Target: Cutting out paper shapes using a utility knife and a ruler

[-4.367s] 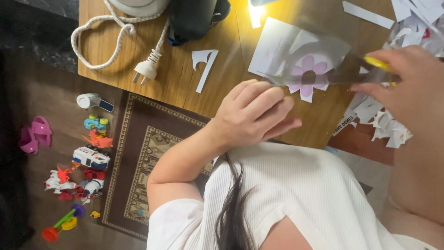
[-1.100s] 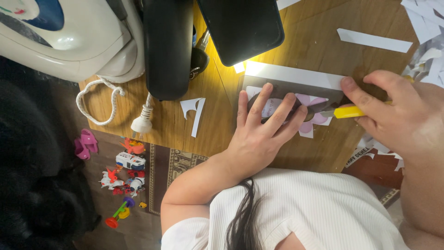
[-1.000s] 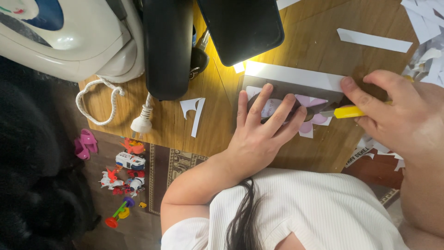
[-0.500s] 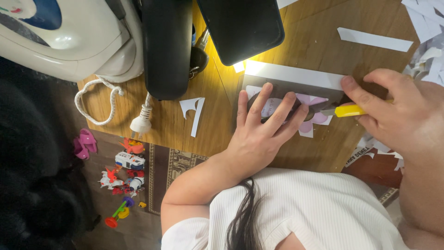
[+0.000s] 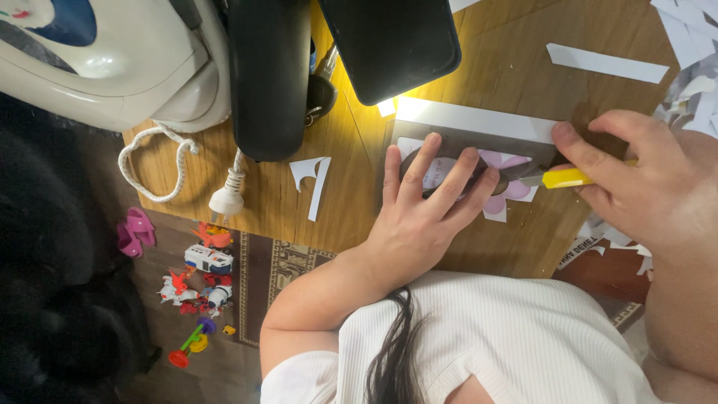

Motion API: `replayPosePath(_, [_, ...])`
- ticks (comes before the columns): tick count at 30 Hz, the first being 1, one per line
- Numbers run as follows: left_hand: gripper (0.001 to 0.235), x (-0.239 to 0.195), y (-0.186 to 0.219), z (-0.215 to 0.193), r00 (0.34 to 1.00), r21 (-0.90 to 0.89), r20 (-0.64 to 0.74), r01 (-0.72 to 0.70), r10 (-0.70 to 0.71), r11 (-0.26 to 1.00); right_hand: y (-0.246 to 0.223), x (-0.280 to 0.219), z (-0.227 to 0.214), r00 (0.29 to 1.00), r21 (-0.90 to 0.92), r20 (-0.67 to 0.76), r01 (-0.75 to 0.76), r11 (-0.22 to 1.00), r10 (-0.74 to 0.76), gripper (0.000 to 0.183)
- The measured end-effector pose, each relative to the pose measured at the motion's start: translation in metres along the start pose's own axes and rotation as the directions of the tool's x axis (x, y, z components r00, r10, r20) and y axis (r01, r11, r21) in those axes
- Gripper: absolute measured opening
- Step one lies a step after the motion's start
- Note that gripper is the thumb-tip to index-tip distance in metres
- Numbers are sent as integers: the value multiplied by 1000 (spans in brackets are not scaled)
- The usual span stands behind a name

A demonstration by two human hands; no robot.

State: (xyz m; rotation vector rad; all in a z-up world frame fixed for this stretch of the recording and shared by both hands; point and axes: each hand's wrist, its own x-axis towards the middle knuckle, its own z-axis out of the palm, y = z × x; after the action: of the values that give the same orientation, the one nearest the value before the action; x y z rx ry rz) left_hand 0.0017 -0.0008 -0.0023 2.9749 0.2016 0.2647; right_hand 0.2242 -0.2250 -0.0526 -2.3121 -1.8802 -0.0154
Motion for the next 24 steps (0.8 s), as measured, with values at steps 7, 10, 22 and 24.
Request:
replayPosePath(7, [32,-1,-1,-2,999,47,-3,-33,33,998,4,-15,26,999,338,11,-46,940,44,52])
replayPosePath(10, [42,1,-2,-8,998,150,13,-57,55,987,2,-13,18,994,191,55,-99,976,90,47])
replayPosePath(22, [91,-11,-2,-7,997,109,69,-53,46,993,-27,36,-38,997,230,42,-78,970,71,33])
replayPosePath(24, [91,-13,-2,-7,998,112,58,-37,31,993,-32,43,-36,999,183,52,-5,983,-5,43])
